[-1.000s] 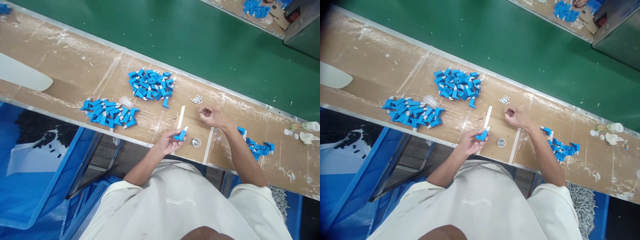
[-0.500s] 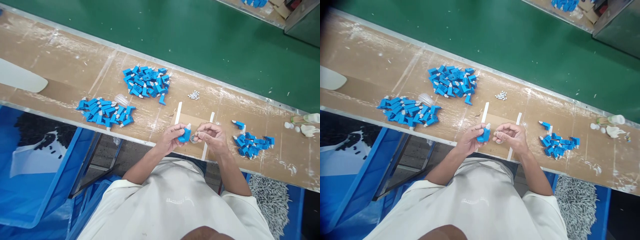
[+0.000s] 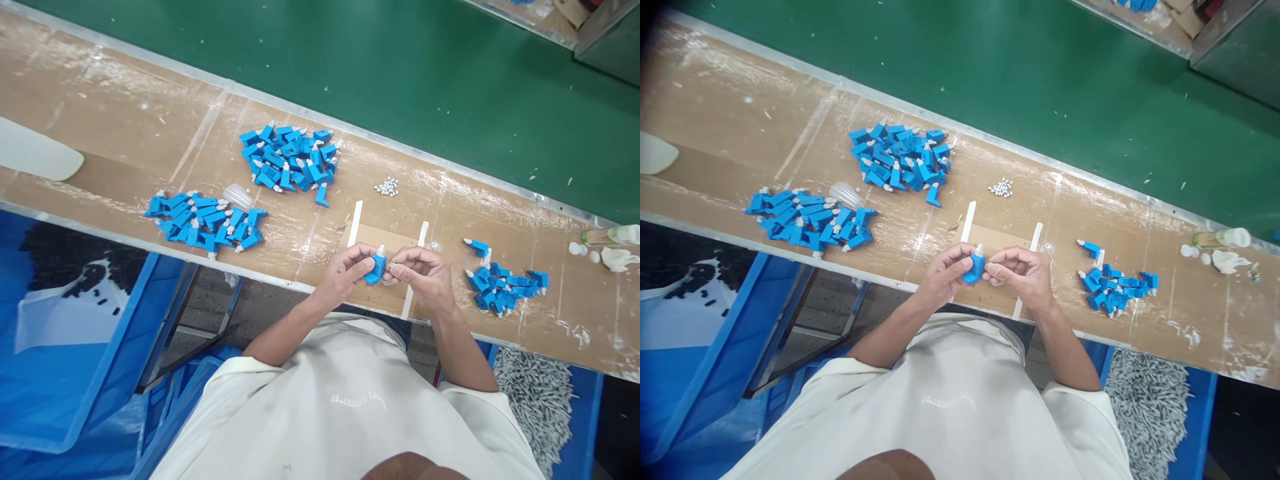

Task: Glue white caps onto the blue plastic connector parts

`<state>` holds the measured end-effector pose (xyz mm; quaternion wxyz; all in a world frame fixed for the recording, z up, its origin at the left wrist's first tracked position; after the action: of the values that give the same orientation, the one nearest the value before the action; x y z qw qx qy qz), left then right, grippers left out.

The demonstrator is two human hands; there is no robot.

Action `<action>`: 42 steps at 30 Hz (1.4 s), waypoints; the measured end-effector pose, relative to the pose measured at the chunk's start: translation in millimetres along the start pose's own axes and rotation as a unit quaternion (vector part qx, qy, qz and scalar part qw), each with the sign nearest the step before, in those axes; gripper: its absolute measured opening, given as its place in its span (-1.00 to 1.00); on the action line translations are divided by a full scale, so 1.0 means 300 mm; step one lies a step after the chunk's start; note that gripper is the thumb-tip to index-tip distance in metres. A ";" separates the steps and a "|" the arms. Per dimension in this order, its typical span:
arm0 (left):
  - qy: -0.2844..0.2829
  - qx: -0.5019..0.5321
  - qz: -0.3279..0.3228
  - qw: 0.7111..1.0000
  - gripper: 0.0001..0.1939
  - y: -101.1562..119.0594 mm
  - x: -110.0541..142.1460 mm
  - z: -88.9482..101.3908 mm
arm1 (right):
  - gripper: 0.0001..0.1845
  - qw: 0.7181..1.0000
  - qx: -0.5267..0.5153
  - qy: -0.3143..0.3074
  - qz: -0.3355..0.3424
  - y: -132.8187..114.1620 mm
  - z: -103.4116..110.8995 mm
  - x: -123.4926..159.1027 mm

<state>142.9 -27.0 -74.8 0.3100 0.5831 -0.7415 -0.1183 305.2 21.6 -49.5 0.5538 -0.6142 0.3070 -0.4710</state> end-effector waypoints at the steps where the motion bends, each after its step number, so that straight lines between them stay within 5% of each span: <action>1: 0.001 -0.001 -0.003 1.000 -0.49 -0.001 0.000 0.002 | -0.62 1.000 0.004 0.004 0.001 -0.003 -0.002 0.002; 31: -0.054 -0.120 -0.105 0.986 -0.53 -0.017 -0.008 0.042 | -0.70 0.988 0.134 0.054 0.048 -0.039 -0.027 0.043; 42: -0.084 -0.059 -0.022 0.995 -0.53 -0.008 -0.003 0.002 | -0.52 0.992 -0.093 -0.030 -0.073 -0.001 -0.016 -0.010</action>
<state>144.4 -26.9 -76.9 0.2779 0.5679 -0.7439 -0.2165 299.6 22.6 -50.3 0.4674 -0.6980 0.2869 -0.4605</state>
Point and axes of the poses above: each hand's wrist, its own x-axis away from the middle knuckle, its own z-axis out of the back of the hand, y = z × x, the point moved 2 cm from there along -x, towards the middle knuckle, and after that the axes turned 11 degrees about x, right-handed, at the moved point
